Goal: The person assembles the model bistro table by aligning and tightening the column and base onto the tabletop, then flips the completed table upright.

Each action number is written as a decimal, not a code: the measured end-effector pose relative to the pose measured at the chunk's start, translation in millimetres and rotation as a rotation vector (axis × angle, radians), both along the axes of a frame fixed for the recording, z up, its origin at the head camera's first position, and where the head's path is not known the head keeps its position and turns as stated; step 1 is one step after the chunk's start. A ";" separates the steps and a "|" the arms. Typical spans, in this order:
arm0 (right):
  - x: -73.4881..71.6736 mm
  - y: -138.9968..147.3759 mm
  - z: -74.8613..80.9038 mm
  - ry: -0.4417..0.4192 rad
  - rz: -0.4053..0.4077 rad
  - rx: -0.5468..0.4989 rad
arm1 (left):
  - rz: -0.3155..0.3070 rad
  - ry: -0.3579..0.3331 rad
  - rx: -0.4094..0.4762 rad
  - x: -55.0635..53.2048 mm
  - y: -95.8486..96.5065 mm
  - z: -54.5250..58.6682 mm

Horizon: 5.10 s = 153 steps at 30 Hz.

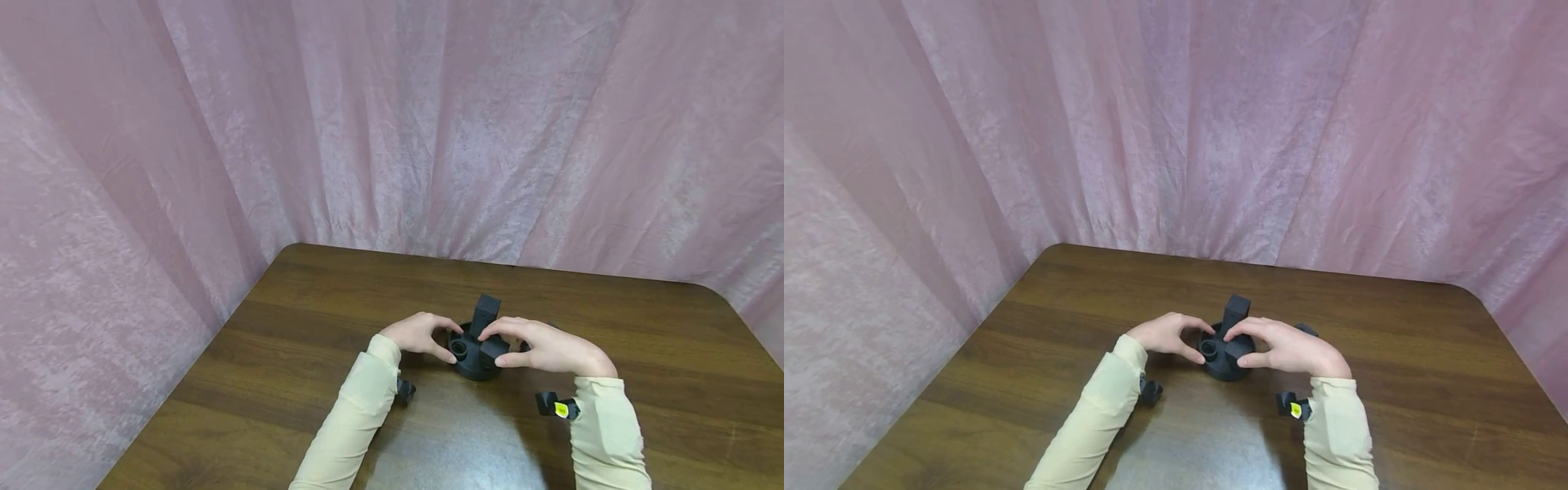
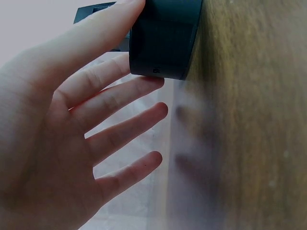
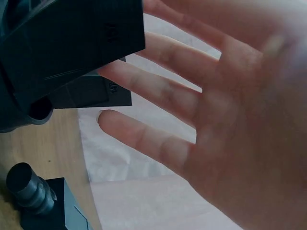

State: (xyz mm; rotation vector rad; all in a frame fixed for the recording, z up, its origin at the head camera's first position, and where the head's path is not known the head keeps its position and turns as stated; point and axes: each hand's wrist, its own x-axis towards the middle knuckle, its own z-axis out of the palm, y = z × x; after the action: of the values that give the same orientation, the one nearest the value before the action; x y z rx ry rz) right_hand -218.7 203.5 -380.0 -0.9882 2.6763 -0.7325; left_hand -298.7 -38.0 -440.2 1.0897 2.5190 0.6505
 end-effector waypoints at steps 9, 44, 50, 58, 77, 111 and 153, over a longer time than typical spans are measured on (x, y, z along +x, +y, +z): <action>-3.4 -9.1 -3.0 0.014 -0.077 0.003 | 0.012 -0.003 -0.006 -0.8 0.1 -0.9; -8.0 2.5 -7.4 -0.068 -0.110 -0.006 | 0.041 -0.017 -0.018 -0.9 1.6 0.2; -7.4 15.7 -6.6 0.003 -0.192 0.002 | 0.055 -0.021 -0.007 -1.2 1.5 -0.2; -6.6 22.7 -5.9 -0.054 -0.163 -0.031 | 0.063 -0.021 -0.003 -2.2 2.2 -1.1; -0.4 27.8 0.3 -0.064 -0.167 0.019 | 0.074 -0.010 -0.002 -1.6 2.3 -2.4; -3.2 38.4 -8.8 -0.112 -0.177 -0.017 | 0.057 0.041 -0.015 -3.1 4.7 -3.7; -10.8 69.9 -31.2 0.036 -0.310 0.016 | 0.155 0.174 -0.073 0.8 11.1 -6.1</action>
State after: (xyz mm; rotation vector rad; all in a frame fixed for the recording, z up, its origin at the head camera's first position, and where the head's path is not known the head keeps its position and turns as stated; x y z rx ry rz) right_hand -229.6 273.4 -411.2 -0.5923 2.8976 -0.7532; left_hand -297.9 -26.9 -446.3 0.9704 2.7742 0.5182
